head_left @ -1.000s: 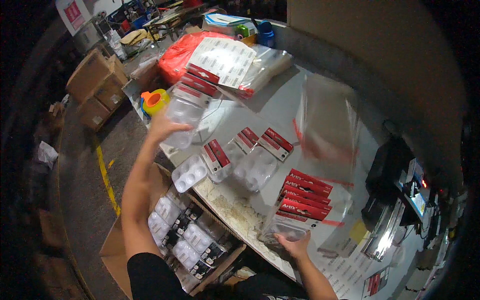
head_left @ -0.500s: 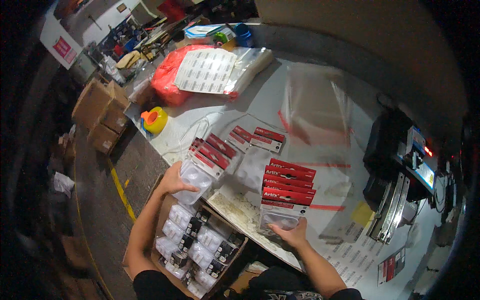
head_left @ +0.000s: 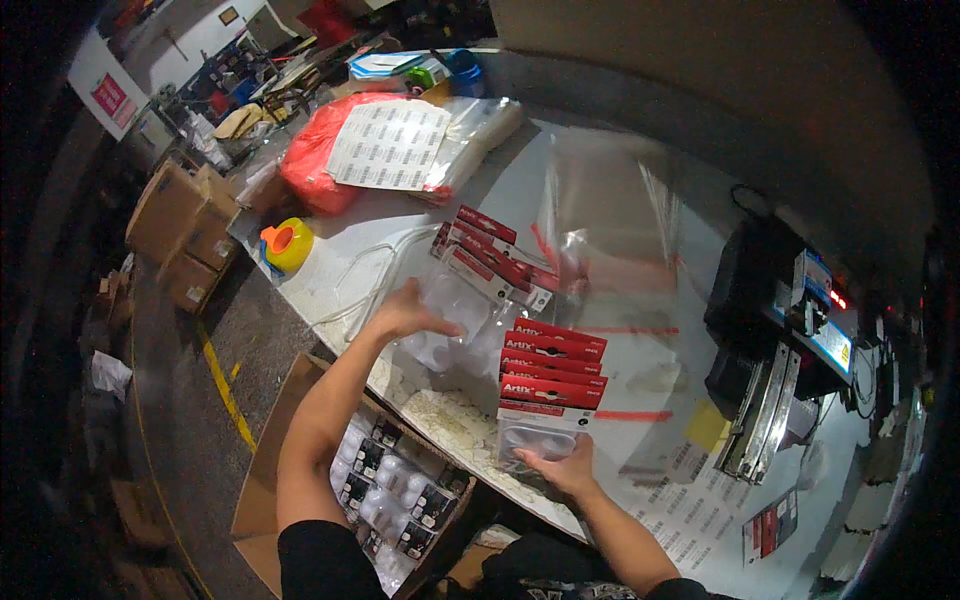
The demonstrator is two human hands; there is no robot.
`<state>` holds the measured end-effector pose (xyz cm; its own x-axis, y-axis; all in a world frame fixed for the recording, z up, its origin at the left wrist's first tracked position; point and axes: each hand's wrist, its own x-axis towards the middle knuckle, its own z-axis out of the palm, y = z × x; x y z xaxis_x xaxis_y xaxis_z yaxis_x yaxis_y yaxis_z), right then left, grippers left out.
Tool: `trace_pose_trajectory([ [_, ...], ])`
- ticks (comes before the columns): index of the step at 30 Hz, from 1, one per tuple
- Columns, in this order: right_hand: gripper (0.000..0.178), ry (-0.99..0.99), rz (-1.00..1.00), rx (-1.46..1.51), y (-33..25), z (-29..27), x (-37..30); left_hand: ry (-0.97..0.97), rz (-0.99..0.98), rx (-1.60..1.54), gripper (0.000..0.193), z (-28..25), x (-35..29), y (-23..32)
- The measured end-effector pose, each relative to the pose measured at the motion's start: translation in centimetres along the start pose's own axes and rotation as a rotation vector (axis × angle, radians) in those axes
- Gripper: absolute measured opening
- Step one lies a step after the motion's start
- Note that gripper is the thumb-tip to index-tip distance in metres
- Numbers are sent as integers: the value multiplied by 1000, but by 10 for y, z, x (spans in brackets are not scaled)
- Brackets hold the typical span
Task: The person places white plastic mixing palettes into clear plastic bags, seals them with a heat sealer, and stacks the finished packages. They then gather the sealed units and place them into a larger clear bag, preparing them for shipment.
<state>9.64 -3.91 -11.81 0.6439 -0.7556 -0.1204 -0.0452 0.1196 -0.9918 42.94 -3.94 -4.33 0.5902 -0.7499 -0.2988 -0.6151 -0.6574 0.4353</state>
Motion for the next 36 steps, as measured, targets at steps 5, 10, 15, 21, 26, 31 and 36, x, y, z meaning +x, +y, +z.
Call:
trace_pose_trajectory([
  [5,61,38,-74,24,2,0,-1,-1,35,-396,71,-28,-18,-4],
  [10,68,260,-10,84,15,-3,-6,-286,30,-955,51,-12,-38,4],
  [15,56,519,13,-30,40,-8,-12,-24,164,77,95,38,-42,44],
  [21,74,317,73,79,25,-9,-4,-427,102,-64,100,16,-32,74],
  [26,51,256,134,428,-19,-13,1,-134,134,-425,88,56,-62,63],
  [31,59,-54,171,348,-39,-22,3,209,350,-606,86,98,-117,30],
  [36,90,-279,74,327,-42,-17,3,79,414,-989,62,133,-154,6],
])
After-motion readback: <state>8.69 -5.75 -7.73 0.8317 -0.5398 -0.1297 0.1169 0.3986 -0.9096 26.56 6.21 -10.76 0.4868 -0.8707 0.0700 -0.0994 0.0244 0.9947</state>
